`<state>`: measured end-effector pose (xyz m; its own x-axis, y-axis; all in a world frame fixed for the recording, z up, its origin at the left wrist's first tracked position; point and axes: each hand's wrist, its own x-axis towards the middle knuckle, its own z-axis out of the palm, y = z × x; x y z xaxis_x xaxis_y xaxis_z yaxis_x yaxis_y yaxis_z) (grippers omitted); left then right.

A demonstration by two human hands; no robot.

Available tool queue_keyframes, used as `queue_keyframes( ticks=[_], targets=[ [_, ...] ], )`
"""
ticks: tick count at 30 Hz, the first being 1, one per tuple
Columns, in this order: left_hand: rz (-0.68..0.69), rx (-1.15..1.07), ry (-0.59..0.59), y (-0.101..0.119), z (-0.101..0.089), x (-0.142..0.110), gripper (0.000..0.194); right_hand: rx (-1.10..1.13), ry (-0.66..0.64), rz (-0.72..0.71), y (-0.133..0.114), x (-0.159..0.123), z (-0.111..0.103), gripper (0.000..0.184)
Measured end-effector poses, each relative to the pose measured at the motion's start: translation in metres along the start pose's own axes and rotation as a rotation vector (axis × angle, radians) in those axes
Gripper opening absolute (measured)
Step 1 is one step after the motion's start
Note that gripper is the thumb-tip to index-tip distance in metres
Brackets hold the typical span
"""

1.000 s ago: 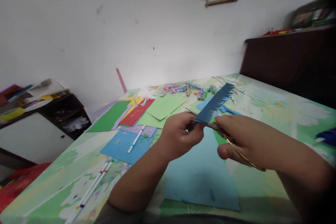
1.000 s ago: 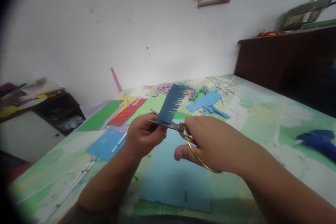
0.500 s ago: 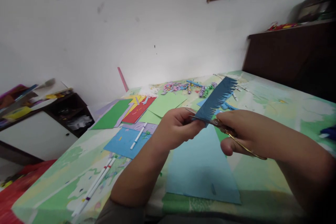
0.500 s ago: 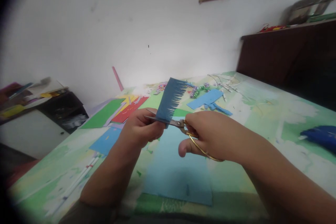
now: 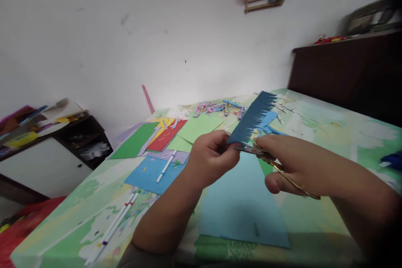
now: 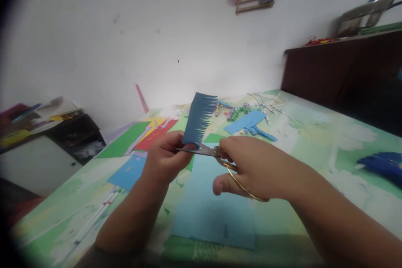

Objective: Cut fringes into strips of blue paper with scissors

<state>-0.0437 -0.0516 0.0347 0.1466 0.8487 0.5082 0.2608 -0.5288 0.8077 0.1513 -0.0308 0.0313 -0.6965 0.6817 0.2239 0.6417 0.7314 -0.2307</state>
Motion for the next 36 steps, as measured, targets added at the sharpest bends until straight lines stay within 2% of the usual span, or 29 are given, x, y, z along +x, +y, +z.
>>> queue_keyframes(
  ticks=[6,11,17,24,32,36],
  targets=[
    [-0.01,0.086,-0.058,0.003,0.002,-0.003,0.009,-0.034,-0.015,0.036,-0.003,-0.003,-0.004,0.04],
    [-0.001,0.049,-0.043,0.004,0.005,-0.004,0.008,-0.031,0.041,0.013,-0.005,-0.004,-0.006,0.04],
    [0.097,0.016,-0.003,0.004,0.003,-0.005,0.007,-0.022,0.085,-0.052,-0.005,-0.004,-0.003,0.039],
    [0.229,0.225,0.014,0.004,0.002,-0.007,0.017,0.012,0.086,-0.083,-0.006,-0.004,-0.001,0.04],
    [0.107,0.221,-0.027,0.01,0.002,-0.009,0.016,-0.022,0.052,-0.032,-0.01,-0.005,-0.003,0.041],
    [0.056,0.153,-0.056,0.01,0.001,-0.009,0.012,-0.146,0.109,0.032,-0.008,-0.003,0.0,0.052]
  ],
)
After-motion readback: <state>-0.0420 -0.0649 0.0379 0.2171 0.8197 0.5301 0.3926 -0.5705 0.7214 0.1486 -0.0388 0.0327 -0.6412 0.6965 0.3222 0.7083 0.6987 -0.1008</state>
